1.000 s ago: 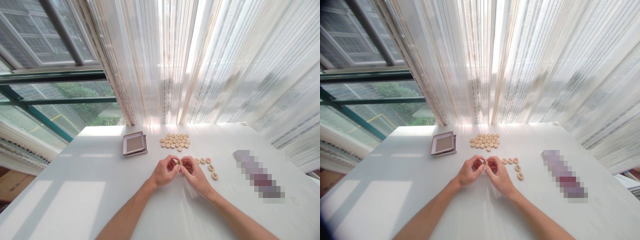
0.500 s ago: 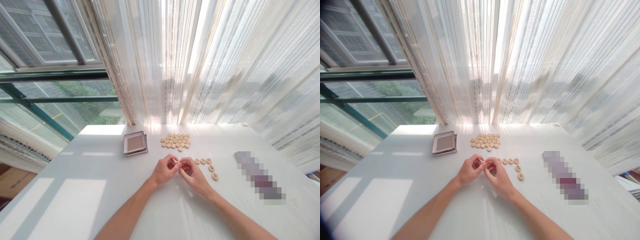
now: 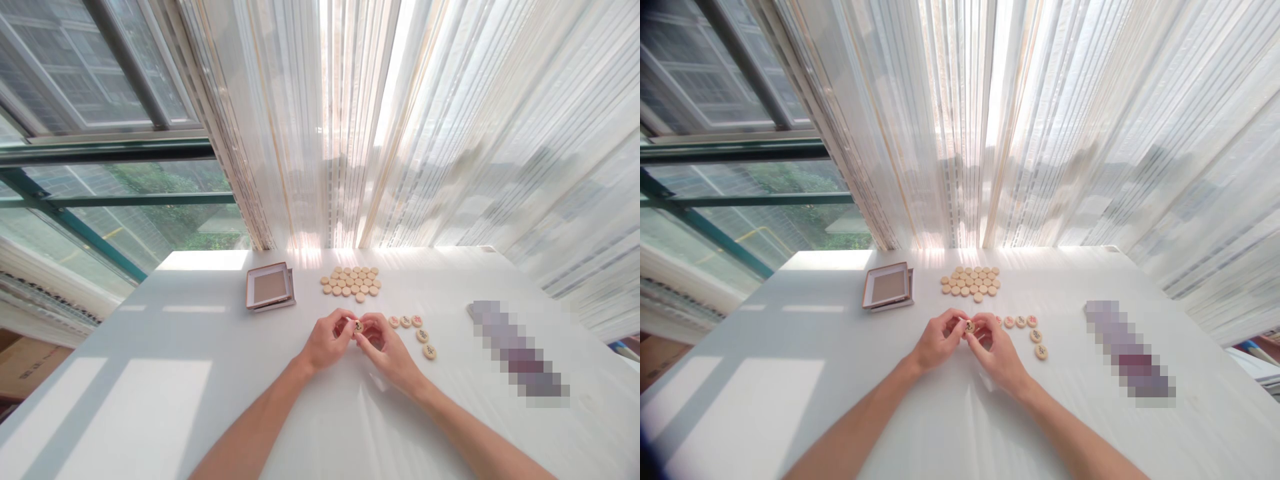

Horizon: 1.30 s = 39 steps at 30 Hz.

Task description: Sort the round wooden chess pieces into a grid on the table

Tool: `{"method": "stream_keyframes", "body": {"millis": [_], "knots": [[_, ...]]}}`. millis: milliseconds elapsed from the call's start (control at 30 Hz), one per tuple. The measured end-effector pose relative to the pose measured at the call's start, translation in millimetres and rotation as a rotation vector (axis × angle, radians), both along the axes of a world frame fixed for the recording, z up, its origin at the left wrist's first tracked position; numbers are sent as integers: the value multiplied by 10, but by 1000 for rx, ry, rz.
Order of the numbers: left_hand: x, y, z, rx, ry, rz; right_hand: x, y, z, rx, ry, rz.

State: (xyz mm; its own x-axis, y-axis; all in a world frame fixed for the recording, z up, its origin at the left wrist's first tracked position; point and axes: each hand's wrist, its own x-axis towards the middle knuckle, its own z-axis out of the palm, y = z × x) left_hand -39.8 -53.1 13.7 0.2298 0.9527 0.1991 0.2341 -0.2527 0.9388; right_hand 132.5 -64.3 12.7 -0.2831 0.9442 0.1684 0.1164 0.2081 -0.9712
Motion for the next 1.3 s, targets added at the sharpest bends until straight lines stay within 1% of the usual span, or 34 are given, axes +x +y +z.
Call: {"method": "stream_keyframes", "body": {"millis": [233, 467, 733, 1033, 1300], "knots": [[2, -4, -7, 26, 23, -22, 3, -7, 15, -27, 27, -3], [2, -18, 2, 59, 57, -9, 7, -7, 19, -64, 28, -19], [6, -19, -30, 93, 89, -17, 5, -2, 55, -87, 72, -15], [-7, -35, -33, 143, 157, -73, 25, 31, 9, -109, 72, -5], [-7, -30, -35, 145, 166, -70, 36, 34, 52, -104, 41, -15]]}}
